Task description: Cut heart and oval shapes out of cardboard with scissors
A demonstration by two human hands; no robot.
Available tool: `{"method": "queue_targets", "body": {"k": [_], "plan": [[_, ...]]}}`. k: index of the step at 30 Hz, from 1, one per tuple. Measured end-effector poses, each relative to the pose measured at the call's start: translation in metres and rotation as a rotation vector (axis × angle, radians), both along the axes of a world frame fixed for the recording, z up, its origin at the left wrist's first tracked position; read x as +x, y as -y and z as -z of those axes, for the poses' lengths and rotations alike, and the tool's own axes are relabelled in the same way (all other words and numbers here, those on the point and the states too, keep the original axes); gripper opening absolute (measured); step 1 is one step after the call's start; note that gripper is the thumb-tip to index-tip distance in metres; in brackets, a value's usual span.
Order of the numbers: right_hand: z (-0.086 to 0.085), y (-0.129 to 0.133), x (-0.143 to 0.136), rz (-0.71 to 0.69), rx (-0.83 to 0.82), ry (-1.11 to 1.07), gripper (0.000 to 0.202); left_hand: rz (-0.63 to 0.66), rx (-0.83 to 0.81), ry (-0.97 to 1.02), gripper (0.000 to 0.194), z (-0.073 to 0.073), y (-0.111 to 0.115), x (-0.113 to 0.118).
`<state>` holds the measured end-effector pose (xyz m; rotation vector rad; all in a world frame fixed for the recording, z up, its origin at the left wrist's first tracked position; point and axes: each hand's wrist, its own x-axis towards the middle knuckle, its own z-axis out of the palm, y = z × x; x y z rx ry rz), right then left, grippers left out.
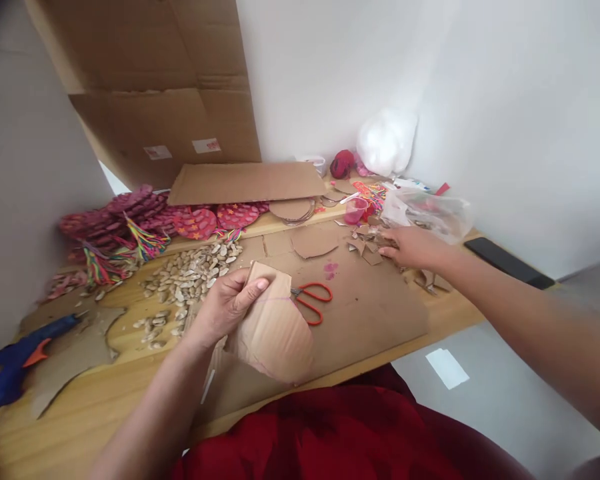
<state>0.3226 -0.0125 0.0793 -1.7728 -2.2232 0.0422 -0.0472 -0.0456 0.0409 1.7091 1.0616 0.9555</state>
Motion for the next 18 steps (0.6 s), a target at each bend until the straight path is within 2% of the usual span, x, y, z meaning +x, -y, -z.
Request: {"method": "queue_targets", "body": {"k": [3,6,9,11,13,15,18], "plan": [[-0.001,-0.012,0.0,0.042,0.053,0.132,0.023,-0.012,0.036,-0.033,0.037,-0.001,-0.002,-0.002],[-0.005,-0.009,-0.009,0.066,0.081,0.215,0.033,-0.001,0.102,-0.078,0.037,0.0,-0.004,-0.001],[-0.001,0.001,-0.021,0.05,0.039,0.25,0.038,-0.074,0.289,-0.103,0.038,-0.001,-0.002,0.002],[0.008,0.009,-0.025,0.031,0.003,0.241,0.042,-0.101,0.491,-0.083,0.03,-0.004,0.004,0.003],[0.021,0.017,-0.026,-0.006,-0.02,0.205,0.043,-0.075,0.719,-0.048,0.012,-0.008,0.014,0.002],[0.035,0.019,-0.025,-0.062,0.001,0.143,0.035,-0.09,0.907,-0.065,0.018,-0.01,0.024,0.0],[0.054,0.011,-0.024,-0.148,0.082,0.126,0.034,-0.197,1.05,-0.129,0.023,-0.007,0.037,-0.003]]}}
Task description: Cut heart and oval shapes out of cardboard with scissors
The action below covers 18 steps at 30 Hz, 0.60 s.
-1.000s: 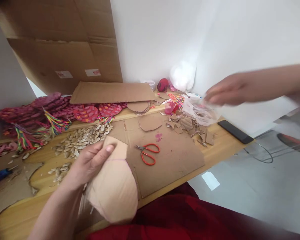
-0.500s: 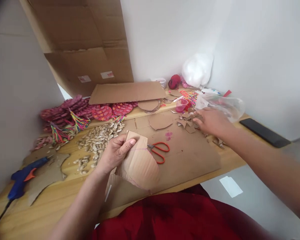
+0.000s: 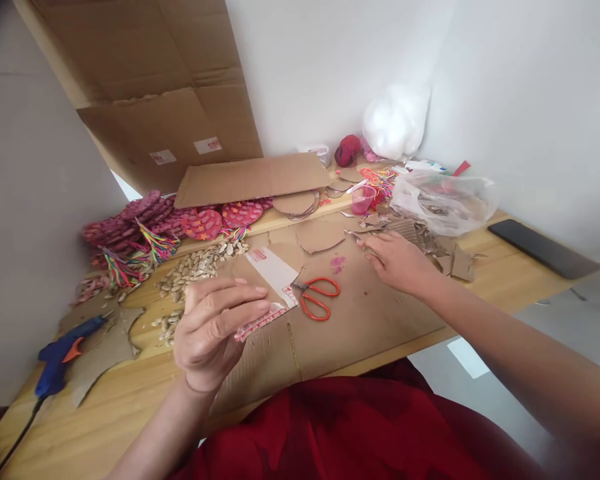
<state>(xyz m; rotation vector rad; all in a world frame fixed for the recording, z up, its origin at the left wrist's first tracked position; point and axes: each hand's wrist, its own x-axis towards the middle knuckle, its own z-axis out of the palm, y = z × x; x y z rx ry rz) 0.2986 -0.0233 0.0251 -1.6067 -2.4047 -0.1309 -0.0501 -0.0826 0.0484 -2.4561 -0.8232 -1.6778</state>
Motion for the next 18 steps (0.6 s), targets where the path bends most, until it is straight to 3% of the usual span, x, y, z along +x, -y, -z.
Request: {"method": "queue_targets", "body": {"k": [3,7,9,12,16,18], "plan": [[0.013,-0.018,-0.002,-0.039,0.035,0.054,0.046,-0.047,0.046,-0.021,0.022,0.006,0.009,-0.003],[0.024,-0.033,0.0,0.168,-0.07,0.135,0.049,-0.107,0.094,-0.068,0.02,0.007,0.016,-0.005],[0.026,-0.033,0.006,0.255,-0.089,0.149,0.047,-0.154,0.118,-0.076,0.019,0.007,0.018,-0.006],[0.018,-0.022,0.01,0.264,-0.012,0.112,0.035,-0.209,0.129,-0.07,0.022,0.009,0.017,-0.005],[-0.012,0.014,-0.021,0.031,0.257,-0.094,0.041,-0.246,0.101,-0.071,0.025,0.012,0.012,0.005],[-0.028,0.037,-0.05,-0.192,0.294,-0.182,0.053,-0.222,0.08,-0.103,0.023,0.012,0.01,0.014]]}}
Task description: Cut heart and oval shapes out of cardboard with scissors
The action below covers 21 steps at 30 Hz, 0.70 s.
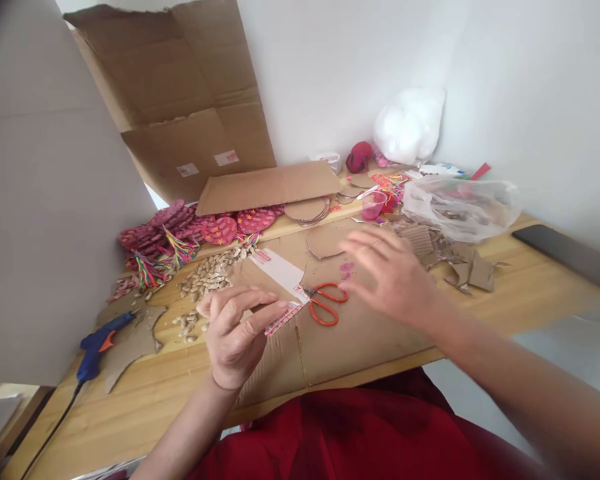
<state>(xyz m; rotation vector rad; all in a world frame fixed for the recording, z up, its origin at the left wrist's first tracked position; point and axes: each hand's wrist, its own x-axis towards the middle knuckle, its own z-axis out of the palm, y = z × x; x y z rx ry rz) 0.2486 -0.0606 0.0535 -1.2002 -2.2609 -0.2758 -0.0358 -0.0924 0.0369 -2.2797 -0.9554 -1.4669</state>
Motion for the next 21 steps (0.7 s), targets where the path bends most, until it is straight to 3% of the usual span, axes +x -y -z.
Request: {"method": "queue_targets", "body": {"k": [2,4,6,8,10,11,12,14,17,21], "plan": [[-0.01,0.019,-0.028,-0.162,-0.018,0.012,0.047,0.053,-0.021,-0.057,0.023,-0.003,-0.001,0.009],[-0.014,0.029,-0.047,-0.265,0.077,-0.075,0.026,0.087,-0.005,-0.112,0.027,-0.009,-0.002,0.014],[-0.014,0.029,-0.054,-0.147,0.054,-0.225,0.017,0.073,0.037,-0.068,0.03,-0.017,-0.005,0.011],[-0.013,0.022,-0.049,0.037,-0.064,-0.431,0.016,0.022,0.015,0.142,0.036,-0.025,-0.013,0.001],[-0.012,0.013,-0.041,0.136,-0.251,-0.635,0.022,-0.043,-0.178,0.418,0.049,-0.029,-0.024,-0.011],[-0.012,0.009,-0.037,0.136,-0.348,-0.718,0.024,-0.045,-0.319,0.584,0.046,-0.028,-0.03,-0.015],[-0.011,0.006,-0.035,0.122,-0.435,-0.784,0.025,0.022,-0.468,0.743,0.036,-0.026,-0.036,-0.018],[-0.009,0.005,-0.033,0.089,-0.566,-0.868,0.027,0.244,-0.805,0.969,0.058,-0.019,-0.043,-0.018],[-0.007,0.008,-0.037,0.064,-0.67,-0.926,0.029,0.516,-1.261,1.056,0.06,-0.004,-0.044,-0.006],[-0.005,0.003,-0.045,0.08,-0.741,-0.947,0.029,0.567,-1.452,1.051,0.054,0.004,-0.041,0.013]]}}
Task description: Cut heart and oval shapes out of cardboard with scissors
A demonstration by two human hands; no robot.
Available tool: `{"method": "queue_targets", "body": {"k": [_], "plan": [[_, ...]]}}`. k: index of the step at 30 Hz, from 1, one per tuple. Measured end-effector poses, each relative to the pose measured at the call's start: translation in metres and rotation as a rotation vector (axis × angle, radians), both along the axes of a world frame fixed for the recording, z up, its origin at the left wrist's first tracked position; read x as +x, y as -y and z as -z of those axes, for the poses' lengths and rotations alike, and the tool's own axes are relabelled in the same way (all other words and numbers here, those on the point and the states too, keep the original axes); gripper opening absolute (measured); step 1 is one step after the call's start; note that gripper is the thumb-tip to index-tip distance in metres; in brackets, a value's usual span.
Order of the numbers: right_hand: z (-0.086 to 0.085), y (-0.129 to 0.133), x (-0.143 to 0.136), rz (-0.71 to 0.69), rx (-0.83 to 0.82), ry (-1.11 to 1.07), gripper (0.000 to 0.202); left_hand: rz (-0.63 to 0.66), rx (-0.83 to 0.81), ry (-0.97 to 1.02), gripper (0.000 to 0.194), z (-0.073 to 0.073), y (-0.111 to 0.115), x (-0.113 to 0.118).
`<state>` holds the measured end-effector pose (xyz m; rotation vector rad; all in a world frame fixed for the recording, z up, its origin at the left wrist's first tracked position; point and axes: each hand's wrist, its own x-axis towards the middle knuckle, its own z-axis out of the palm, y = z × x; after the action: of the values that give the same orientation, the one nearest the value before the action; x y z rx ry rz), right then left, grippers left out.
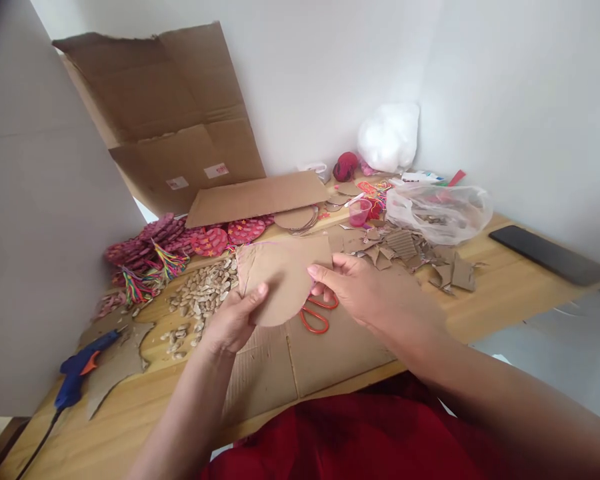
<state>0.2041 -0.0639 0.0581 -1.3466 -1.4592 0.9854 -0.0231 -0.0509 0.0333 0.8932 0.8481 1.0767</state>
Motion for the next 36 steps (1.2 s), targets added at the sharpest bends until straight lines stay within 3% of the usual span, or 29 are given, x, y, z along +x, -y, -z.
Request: {"method": "queue_targets", "body": {"k": [3,6,8,11,14,18,21,27,30,36], "plan": [[0.004,-0.014,-0.006,-0.017,-0.034,-0.043,0.029,-0.077,0.023,-0.026,0.059,-0.001,-0.008,0.003],[0.016,-0.025,-0.009,-0.139,-0.095,0.024,0.028,-0.265,0.074,0.024,0.065,0.001,-0.021,-0.003],[0.03,-0.026,-0.009,-0.257,-0.073,0.251,0.025,-0.366,0.086,0.071,0.066,0.005,-0.028,-0.009],[0.054,-0.023,-0.008,-0.328,0.144,0.737,0.01,-0.449,0.062,0.102,0.065,0.015,-0.034,-0.019],[0.069,-0.02,-0.008,-0.369,0.191,0.897,0.012,-0.494,0.034,0.125,0.062,0.022,-0.037,-0.024],[0.069,-0.024,-0.009,-0.39,0.122,1.003,0.004,-0.521,0.0,0.144,0.06,0.027,-0.038,-0.028],[0.058,-0.031,-0.008,-0.419,-0.023,0.898,0.014,-0.546,-0.013,0.149,0.061,0.028,-0.04,-0.03],[0.036,-0.051,-0.011,-0.614,-0.46,0.133,0.024,-0.579,-0.044,0.135,0.059,0.034,-0.041,-0.031],[0.036,-0.061,-0.02,-0.624,-0.454,0.025,0.029,-0.595,-0.066,0.133,0.064,0.036,-0.041,-0.029],[0.055,-0.064,-0.025,-0.58,-0.278,0.032,0.028,-0.568,-0.13,0.127,0.066,0.035,-0.038,-0.024]]}}
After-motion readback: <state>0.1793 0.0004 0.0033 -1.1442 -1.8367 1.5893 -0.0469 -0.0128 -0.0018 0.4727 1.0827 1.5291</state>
